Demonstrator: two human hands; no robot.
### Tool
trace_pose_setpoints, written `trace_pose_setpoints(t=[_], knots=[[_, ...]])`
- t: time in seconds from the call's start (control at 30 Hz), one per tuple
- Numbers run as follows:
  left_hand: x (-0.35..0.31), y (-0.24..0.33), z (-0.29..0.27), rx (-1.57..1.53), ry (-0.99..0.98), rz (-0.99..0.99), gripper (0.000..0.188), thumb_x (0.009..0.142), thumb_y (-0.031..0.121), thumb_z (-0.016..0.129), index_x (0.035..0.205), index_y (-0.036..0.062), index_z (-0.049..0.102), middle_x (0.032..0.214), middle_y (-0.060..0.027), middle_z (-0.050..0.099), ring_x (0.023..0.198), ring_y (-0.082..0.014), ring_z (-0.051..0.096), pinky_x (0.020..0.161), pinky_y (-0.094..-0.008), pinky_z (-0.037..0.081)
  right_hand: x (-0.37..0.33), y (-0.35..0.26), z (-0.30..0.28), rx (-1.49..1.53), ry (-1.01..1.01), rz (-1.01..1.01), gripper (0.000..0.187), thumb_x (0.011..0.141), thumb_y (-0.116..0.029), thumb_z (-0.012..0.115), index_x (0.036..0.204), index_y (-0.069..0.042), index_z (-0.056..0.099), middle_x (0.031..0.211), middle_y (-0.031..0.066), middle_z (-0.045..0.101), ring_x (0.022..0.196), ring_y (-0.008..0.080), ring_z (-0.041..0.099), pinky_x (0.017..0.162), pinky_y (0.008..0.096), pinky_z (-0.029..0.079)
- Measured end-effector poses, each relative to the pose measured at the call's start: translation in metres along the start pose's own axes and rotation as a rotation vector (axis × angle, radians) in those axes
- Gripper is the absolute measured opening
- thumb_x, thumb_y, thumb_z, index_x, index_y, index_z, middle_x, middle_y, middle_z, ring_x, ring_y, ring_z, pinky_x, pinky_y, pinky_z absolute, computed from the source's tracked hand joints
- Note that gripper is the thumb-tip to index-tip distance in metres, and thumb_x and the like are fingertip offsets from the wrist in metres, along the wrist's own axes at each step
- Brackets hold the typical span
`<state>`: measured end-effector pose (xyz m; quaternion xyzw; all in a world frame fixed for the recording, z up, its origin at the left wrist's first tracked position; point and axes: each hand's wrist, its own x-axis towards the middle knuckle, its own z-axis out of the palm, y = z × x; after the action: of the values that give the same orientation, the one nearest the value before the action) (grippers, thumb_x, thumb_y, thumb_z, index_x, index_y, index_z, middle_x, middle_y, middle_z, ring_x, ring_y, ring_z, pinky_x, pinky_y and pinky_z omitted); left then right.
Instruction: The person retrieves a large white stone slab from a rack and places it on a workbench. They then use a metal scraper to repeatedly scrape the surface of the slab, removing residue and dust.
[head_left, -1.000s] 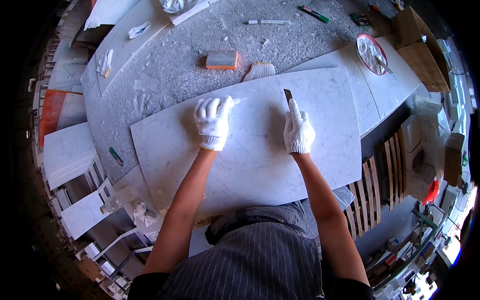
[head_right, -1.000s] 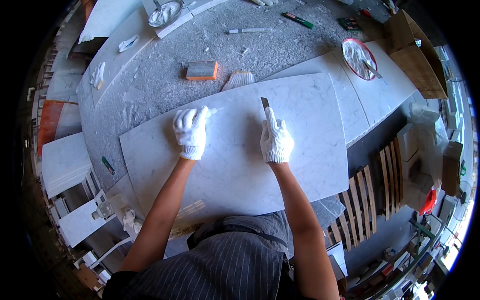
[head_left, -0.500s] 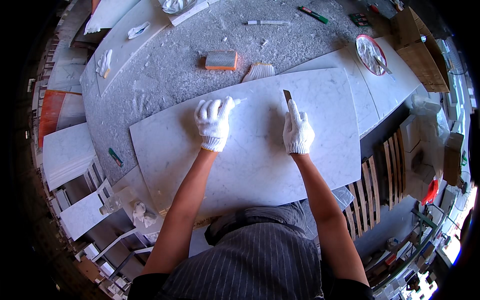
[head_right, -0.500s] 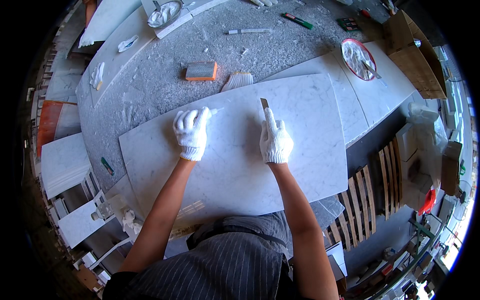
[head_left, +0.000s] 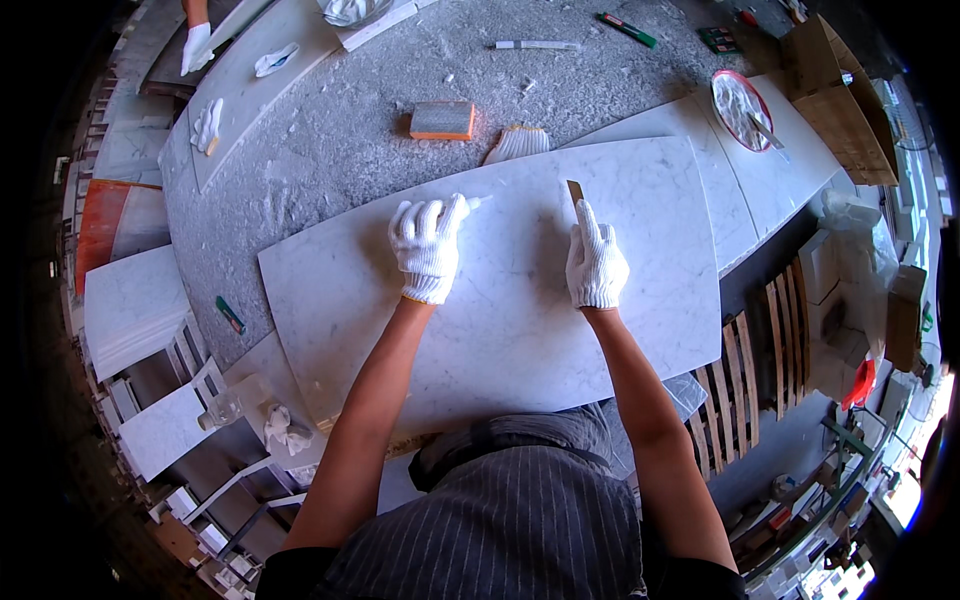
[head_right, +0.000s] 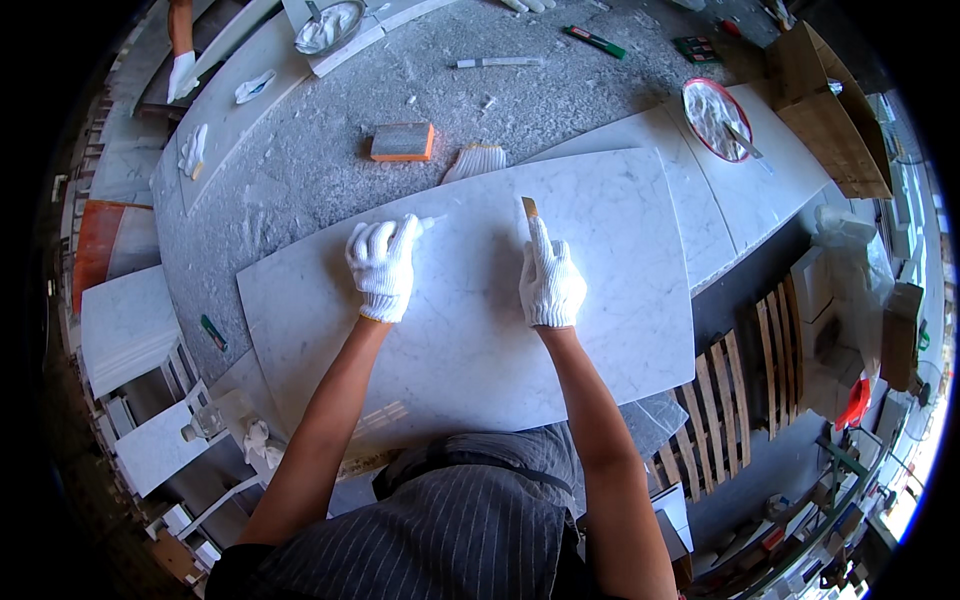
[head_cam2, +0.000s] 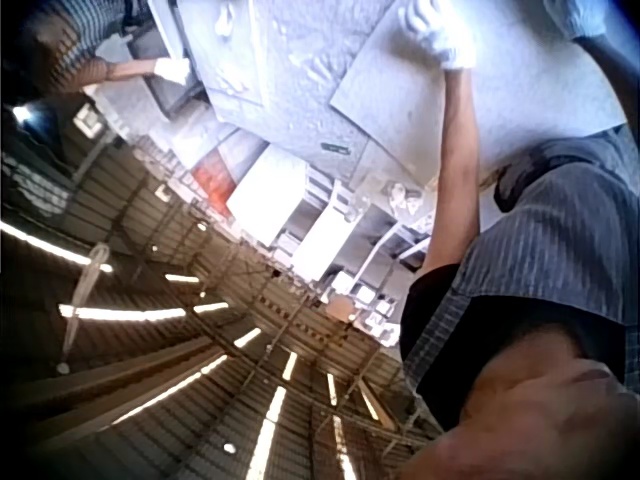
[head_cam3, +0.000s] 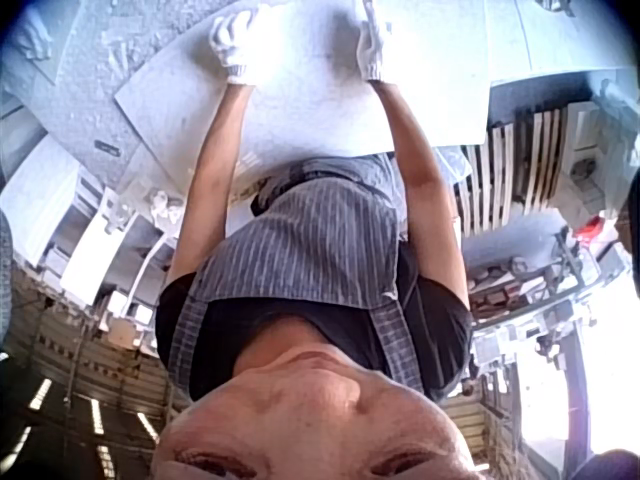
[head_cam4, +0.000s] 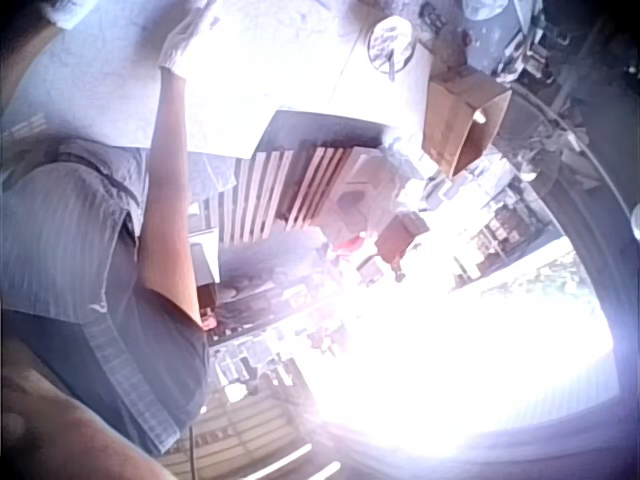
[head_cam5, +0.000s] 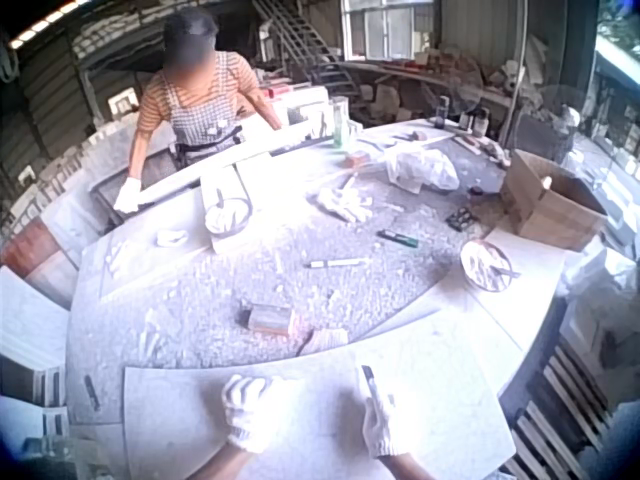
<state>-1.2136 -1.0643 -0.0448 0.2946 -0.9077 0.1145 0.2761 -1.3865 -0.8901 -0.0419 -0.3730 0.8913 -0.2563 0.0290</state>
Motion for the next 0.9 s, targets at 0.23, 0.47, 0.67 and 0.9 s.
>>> trace_pose_setpoints(t=[0.23, 0.47, 0.67, 0.9], knots=[[-0.0011, -0.0003, 0.0014, -0.016, 0.002, 0.001, 0.032, 0.078, 0.019, 0.069, 0.110, 0.0230, 0.066, 0.100, 0.0023, 0.052, 0.100, -0.0196, 0.050, 0.095, -0.0447, 0.042, 0.0005, -0.0004, -0.0020, 0.026, 0.015, -0.020, 0.038, 0.092, -0.017, 0.056, 0.129, -0.022, 0.056, 0.088, 0.0082, 0.061, 0.069, 0.0293, 0.062, 0.057, 0.0387, 0.052], [-0.0003, 0.0014, -0.0006, 0.005, 0.017, 0.001, 0.029, 0.079, 0.017, 0.067, 0.107, 0.0244, 0.068, 0.100, 0.0030, 0.051, 0.101, -0.0197, 0.050, 0.096, -0.0446, 0.043, -0.0002, 0.0004, -0.0001, 0.022, 0.027, -0.024, 0.039, 0.092, -0.016, 0.056, 0.130, -0.022, 0.056, 0.087, 0.0078, 0.061, 0.069, 0.0288, 0.063, 0.057, 0.0383, 0.052], [-0.0007, 0.0007, -0.0005, 0.013, 0.014, 0.009, 0.029, 0.078, 0.017, 0.068, 0.107, 0.0242, 0.069, 0.100, 0.0032, 0.051, 0.100, -0.0196, 0.050, 0.095, -0.0442, 0.043, -0.0005, 0.0002, -0.0003, 0.055, 0.051, -0.043, 0.039, 0.091, -0.015, 0.057, 0.130, -0.023, 0.056, 0.086, 0.0076, 0.060, 0.068, 0.0286, 0.062, 0.057, 0.0382, 0.052], [-0.0021, 0.0004, 0.0010, 0.015, 0.022, 0.019, 0.030, 0.078, 0.020, 0.068, 0.107, 0.0240, 0.067, 0.098, 0.0031, 0.052, 0.099, -0.0191, 0.050, 0.095, -0.0436, 0.043, -0.0001, 0.0002, -0.0010, 0.025, 0.027, -0.023, 0.039, 0.091, -0.015, 0.057, 0.130, -0.022, 0.056, 0.086, 0.0085, 0.061, 0.067, 0.0291, 0.062, 0.057, 0.0387, 0.052]])
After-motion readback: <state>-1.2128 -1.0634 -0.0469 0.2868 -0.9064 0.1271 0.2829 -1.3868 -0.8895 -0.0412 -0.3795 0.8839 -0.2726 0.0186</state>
